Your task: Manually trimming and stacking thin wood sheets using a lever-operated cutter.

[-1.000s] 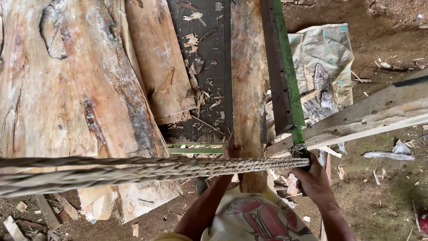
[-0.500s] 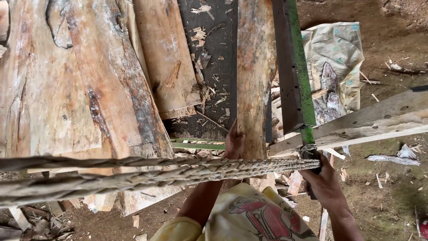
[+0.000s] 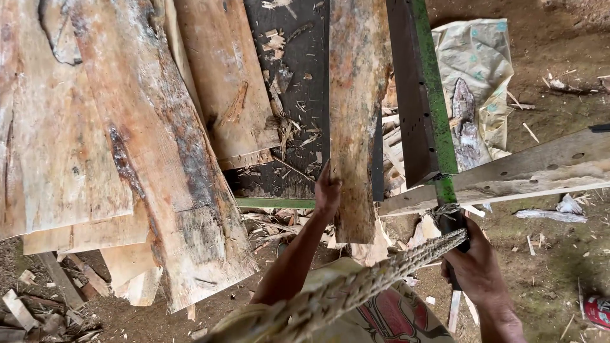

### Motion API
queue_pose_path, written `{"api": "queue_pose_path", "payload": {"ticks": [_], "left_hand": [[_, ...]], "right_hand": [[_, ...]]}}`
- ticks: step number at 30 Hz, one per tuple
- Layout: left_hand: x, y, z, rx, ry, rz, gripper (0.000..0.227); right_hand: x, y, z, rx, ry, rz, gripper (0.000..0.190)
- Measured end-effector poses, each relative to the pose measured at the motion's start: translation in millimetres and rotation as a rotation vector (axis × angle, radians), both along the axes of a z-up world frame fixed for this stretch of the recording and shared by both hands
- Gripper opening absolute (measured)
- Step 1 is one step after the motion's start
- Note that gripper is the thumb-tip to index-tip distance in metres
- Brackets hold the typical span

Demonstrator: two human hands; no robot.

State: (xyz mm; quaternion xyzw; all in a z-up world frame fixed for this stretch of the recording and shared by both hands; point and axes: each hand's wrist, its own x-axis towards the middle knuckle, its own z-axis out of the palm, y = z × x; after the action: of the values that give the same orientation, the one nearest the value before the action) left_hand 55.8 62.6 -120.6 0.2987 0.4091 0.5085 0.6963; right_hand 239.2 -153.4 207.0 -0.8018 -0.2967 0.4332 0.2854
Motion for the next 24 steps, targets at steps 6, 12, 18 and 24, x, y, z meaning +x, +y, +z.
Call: {"api": "queue_pose_path", "payload": {"ticks": [6, 12, 18, 24], "left_hand": [[-15.7, -4.0, 20.7, 0.086, 0.325, -0.084, 0.082], [-29.8, -23.7, 22.6, -0.019, 0.029, -0.055, 0.091], [-40.6, -12.8, 41.1, 0.027, 0.239, -0.102, 0.089], [-24.1, -1.3, 51.0, 0.052, 0.277, -0.096, 0.08]], "right_hand": [[0.7, -1.2, -26.9, -0.027, -0.013, 0.014, 0.058], [-5.3, 2.5, -19.1, -0.02, -0.013, 0.01, 0.048], [-8.9, 6.2, -11.8, -0.053, -0.054, 0.021, 0.051], [-3.0, -1.1, -22.4, -0.062, -0.061, 0.05, 0.053]]}}
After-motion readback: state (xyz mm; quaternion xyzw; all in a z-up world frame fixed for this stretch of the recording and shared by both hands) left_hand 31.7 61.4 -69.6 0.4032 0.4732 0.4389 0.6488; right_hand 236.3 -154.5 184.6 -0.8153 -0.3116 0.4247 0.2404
